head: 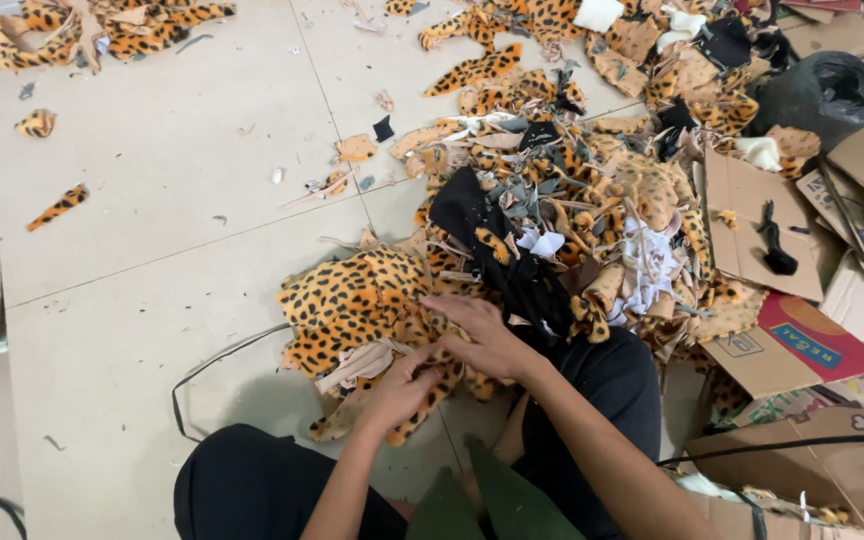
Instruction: Sorting through leopard-print fabric scraps on the floor and placing them into a cardboard box
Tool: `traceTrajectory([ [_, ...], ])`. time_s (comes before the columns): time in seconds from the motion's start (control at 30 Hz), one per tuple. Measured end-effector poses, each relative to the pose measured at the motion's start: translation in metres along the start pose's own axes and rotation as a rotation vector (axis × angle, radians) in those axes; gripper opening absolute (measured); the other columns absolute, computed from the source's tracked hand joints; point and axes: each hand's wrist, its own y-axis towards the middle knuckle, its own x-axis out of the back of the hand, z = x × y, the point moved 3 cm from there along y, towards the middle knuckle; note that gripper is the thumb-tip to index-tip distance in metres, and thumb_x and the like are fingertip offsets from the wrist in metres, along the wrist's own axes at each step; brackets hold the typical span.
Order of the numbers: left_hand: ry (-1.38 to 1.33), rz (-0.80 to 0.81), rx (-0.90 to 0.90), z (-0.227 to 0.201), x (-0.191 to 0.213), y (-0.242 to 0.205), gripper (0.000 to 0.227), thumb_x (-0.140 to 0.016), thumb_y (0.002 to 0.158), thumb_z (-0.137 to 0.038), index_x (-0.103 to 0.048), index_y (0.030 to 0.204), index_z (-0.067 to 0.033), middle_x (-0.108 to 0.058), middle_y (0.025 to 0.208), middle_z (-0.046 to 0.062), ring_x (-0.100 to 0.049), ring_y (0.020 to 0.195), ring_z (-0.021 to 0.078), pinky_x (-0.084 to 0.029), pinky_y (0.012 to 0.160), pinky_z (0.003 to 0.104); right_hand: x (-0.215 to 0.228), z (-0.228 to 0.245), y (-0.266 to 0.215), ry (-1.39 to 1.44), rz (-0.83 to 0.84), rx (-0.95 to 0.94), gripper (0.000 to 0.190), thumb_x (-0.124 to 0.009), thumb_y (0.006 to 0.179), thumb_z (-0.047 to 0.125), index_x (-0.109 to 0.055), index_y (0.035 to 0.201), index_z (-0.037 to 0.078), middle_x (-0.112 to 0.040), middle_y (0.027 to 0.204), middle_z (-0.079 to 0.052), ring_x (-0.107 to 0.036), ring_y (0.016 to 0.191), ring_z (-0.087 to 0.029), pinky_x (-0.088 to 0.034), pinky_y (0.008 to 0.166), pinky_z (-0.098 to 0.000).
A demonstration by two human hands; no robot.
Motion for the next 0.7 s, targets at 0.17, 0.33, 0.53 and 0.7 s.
traceTrajectory([
  [0.17, 0.02, 0.009, -0.068, -0.042, 0.028, -0.023, 0.035, -0.065, 0.094, -0.016, -0.073, 0.127, -0.0092, -0.072, 0.125, 0.02, -0.061, 0.125, 0.0351, -0.046, 0.107, 0.05, -0.024, -0.048, 0.028, 0.28, 0.2, -0.072, 0.055, -0.055, 0.09, 0.029, -0.058, 0.142, 0.012, -0.055, 0.146, -0.022, -0.042, 0.14, -0.048, -0.025, 0.115, -0.0661],
  [0.33, -0.039, -0.04, -0.095, 0.011, 0.059, 0.01, 0.023, -0.067, 0.097, -0.012, -0.074, 0.118, -0.0092, -0.078, 0.106, 0.015, -0.07, 0.103, 0.0243, -0.053, 0.091, 0.039, -0.061, -0.152, 0.06, 0.508, 0.206, -0.179, 0.049, -0.073, 0.084, 0.012, -0.07, 0.133, 0.009, -0.065, 0.134, -0.019, -0.059, 0.123, -0.039, -0.045, 0.104, -0.0523],
  [0.53, 0.05, 0.007, 0.175, 0.032, 0.103, 0.001, 0.06, -0.089, 0.079, -0.025, -0.065, 0.126, 0.0019, -0.061, 0.14, 0.026, -0.048, 0.138, 0.0455, -0.041, 0.111, 0.054, -0.053, -0.094, 0.052, 0.486, -0.061, -0.159, 0.018, -0.07, 0.099, 0.02, -0.069, 0.112, 0.008, -0.071, 0.107, -0.012, -0.067, 0.104, -0.027, -0.053, 0.095, -0.0437],
  [0.7, -0.213, -0.318, 0.095, 0.052, 0.108, 0.004, 0.027, -0.081, 0.089, -0.02, -0.074, 0.111, -0.0046, -0.075, 0.099, 0.013, -0.074, 0.084, 0.0249, -0.059, 0.074, 0.038, -0.056, -0.08, 0.063, 0.15, -0.36, -0.216, 0.014, -0.062, 0.103, 0.029, -0.059, 0.112, 0.018, -0.068, 0.097, -0.009, -0.069, 0.097, -0.029, -0.055, 0.083, -0.0415],
])
